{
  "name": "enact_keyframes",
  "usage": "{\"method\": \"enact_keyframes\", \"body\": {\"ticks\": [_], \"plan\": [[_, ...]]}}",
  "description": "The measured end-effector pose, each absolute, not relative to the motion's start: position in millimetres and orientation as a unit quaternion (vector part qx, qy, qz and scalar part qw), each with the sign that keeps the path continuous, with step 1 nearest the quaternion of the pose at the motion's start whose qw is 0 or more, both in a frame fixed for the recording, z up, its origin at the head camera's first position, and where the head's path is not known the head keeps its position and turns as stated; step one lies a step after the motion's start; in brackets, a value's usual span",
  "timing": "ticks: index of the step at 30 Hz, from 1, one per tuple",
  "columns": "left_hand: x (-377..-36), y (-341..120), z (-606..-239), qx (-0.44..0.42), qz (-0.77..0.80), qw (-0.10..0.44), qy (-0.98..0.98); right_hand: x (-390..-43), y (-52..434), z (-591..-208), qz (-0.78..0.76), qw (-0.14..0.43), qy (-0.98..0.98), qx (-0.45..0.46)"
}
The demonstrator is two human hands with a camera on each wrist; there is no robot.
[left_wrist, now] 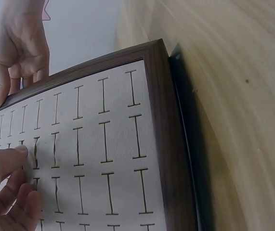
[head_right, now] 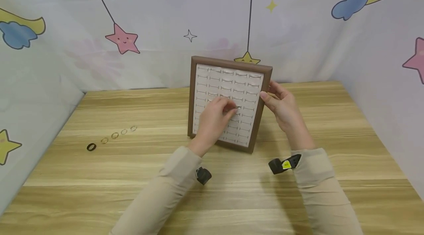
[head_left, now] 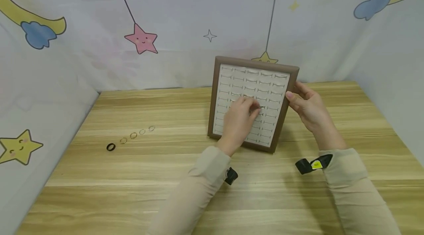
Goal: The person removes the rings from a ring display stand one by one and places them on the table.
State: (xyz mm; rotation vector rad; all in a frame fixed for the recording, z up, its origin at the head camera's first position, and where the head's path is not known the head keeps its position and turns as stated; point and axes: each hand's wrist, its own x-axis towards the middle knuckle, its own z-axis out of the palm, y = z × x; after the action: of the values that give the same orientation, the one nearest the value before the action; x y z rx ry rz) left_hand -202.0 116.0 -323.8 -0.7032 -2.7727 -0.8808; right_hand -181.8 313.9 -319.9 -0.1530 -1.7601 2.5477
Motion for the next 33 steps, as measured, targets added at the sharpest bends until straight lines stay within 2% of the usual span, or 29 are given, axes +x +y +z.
{"method": "enact_keyframes", "body": {"ticks": [8, 17, 23, 33], "plan": [[-203, 115, -322, -0.239, -0.277, 0.070, -0.928, -182, 314, -320, 0.820, 0.019, -0.570, -0.050], [-203, 108, -319, -0.259, -0.287, 0.030, -0.922, -182, 314, -321, 0.822, 0.017, -0.568, -0.044], [-201, 96, -314, -0.229, -0.329, -0.004, -0.916, -182, 314, -322, 0.824, 0.021, -0.565, -0.044], [-205, 55, -300, -0.177, -0.340, 0.050, -0.922, -182, 313, -323, 0.825, 0.022, -0.564, -0.036]]}}
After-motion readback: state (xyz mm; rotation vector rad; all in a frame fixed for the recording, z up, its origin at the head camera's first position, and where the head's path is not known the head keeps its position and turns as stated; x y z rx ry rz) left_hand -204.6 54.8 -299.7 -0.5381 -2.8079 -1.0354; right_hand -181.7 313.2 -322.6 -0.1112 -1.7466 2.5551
